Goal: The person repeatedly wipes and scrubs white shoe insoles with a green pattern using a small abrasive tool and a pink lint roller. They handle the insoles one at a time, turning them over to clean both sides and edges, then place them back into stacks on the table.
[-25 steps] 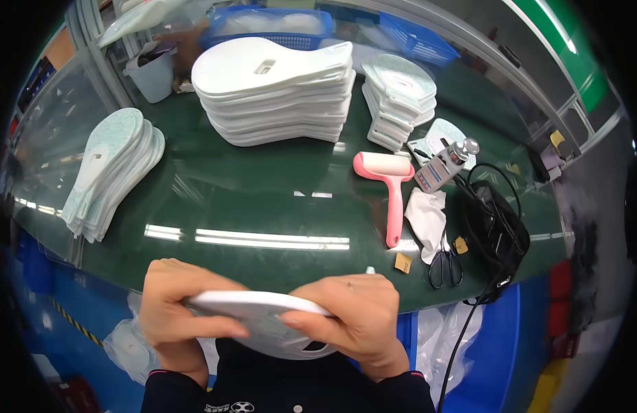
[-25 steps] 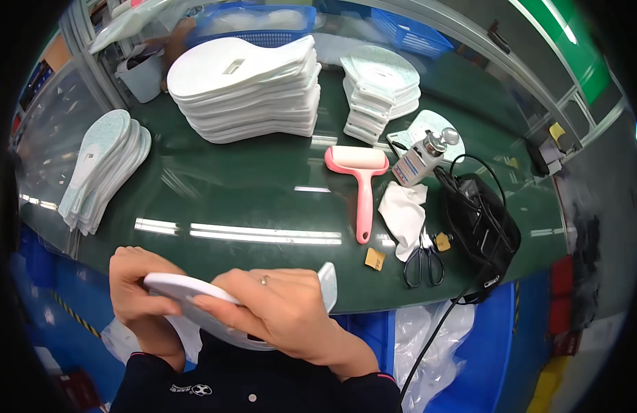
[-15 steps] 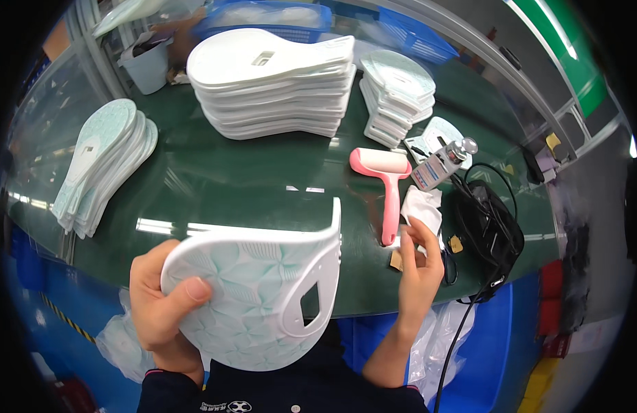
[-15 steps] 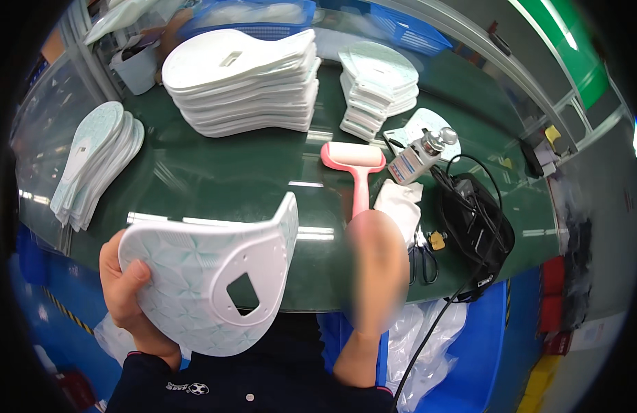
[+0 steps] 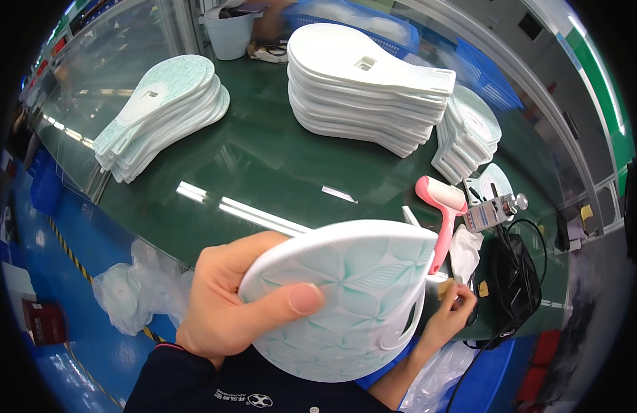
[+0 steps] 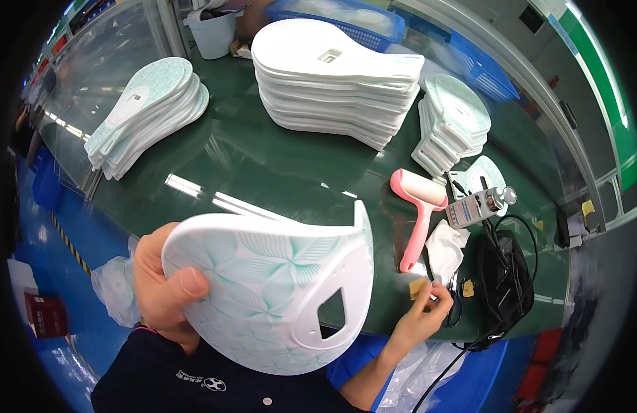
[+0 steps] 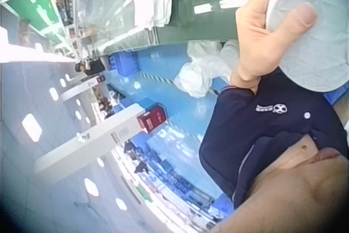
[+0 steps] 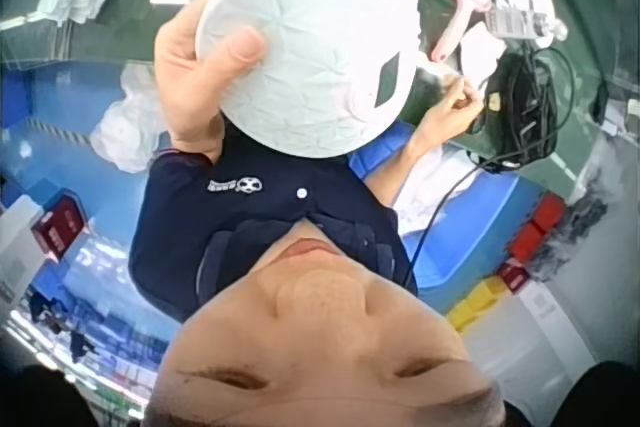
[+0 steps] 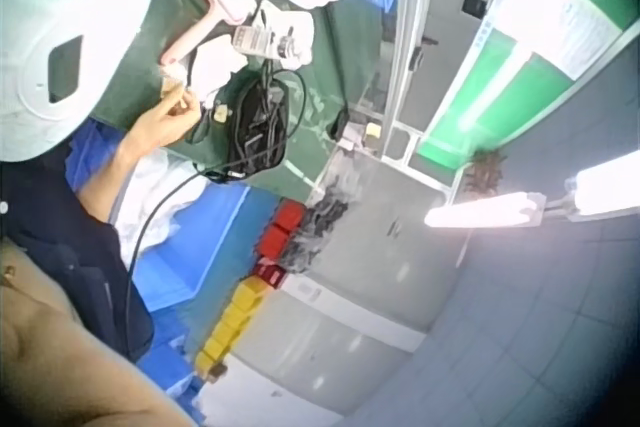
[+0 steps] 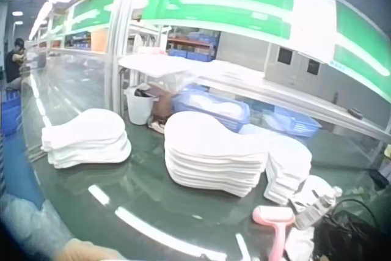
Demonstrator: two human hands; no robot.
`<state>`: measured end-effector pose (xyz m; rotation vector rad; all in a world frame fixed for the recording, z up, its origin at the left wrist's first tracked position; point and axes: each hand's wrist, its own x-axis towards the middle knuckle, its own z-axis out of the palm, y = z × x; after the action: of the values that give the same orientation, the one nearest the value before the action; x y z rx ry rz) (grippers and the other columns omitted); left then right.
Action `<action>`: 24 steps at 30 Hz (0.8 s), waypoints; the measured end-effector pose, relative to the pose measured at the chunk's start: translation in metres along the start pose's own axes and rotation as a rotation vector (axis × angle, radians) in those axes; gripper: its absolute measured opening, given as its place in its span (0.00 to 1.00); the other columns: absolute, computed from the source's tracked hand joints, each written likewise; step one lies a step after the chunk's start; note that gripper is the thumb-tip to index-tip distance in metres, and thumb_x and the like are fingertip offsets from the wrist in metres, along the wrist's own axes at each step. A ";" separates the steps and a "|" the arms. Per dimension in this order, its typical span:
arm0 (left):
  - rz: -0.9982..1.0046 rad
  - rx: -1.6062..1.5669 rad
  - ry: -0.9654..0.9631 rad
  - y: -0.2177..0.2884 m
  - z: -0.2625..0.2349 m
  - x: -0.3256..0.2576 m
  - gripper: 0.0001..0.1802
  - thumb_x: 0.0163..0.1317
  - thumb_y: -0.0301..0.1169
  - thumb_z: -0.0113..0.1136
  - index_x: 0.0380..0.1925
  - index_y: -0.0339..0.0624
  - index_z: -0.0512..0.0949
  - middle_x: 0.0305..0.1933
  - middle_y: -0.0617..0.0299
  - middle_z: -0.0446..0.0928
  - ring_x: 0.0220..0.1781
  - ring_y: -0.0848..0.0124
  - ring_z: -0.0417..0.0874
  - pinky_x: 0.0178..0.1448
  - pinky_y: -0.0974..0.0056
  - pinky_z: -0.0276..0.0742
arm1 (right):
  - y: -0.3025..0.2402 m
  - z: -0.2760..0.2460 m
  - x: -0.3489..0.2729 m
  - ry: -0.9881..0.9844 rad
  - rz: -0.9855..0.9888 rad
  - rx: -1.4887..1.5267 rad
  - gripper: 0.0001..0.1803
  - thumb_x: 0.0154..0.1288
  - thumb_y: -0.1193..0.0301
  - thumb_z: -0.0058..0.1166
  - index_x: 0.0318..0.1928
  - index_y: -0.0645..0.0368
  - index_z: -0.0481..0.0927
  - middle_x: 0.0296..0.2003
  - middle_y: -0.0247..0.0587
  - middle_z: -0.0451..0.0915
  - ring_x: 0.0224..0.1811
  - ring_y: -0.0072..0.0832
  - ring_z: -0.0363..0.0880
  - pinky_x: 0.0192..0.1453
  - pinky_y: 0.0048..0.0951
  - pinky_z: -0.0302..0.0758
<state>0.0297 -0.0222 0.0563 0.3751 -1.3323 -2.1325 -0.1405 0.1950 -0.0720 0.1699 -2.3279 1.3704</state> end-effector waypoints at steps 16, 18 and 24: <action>0.342 0.224 -0.084 -0.025 0.014 -0.004 0.12 0.46 0.18 0.62 0.33 0.27 0.76 0.31 0.49 0.78 0.31 0.67 0.78 0.33 0.68 0.72 | -0.164 0.004 -0.030 -0.512 -0.225 1.066 0.19 0.38 0.89 0.57 0.34 0.63 0.68 0.22 0.37 0.71 0.22 0.21 0.67 0.28 0.15 0.61; 0.339 0.213 -0.092 -0.025 0.014 -0.006 0.12 0.46 0.18 0.62 0.33 0.26 0.76 0.31 0.49 0.78 0.31 0.67 0.79 0.33 0.69 0.72 | -0.164 0.003 -0.029 -0.524 -0.254 1.062 0.20 0.37 0.89 0.57 0.33 0.62 0.69 0.21 0.36 0.71 0.21 0.21 0.66 0.28 0.15 0.61; 0.307 0.252 -0.133 -0.024 0.014 -0.009 0.11 0.46 0.17 0.62 0.33 0.27 0.77 0.32 0.49 0.78 0.31 0.67 0.79 0.34 0.70 0.73 | -0.161 0.007 -0.030 -0.513 -0.262 1.078 0.19 0.36 0.90 0.57 0.32 0.62 0.69 0.21 0.35 0.71 0.21 0.20 0.66 0.28 0.14 0.61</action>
<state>0.0212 0.0009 0.0412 0.1177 -1.6260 -1.7673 -0.0651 0.1043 0.0417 1.1959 -1.5107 2.4713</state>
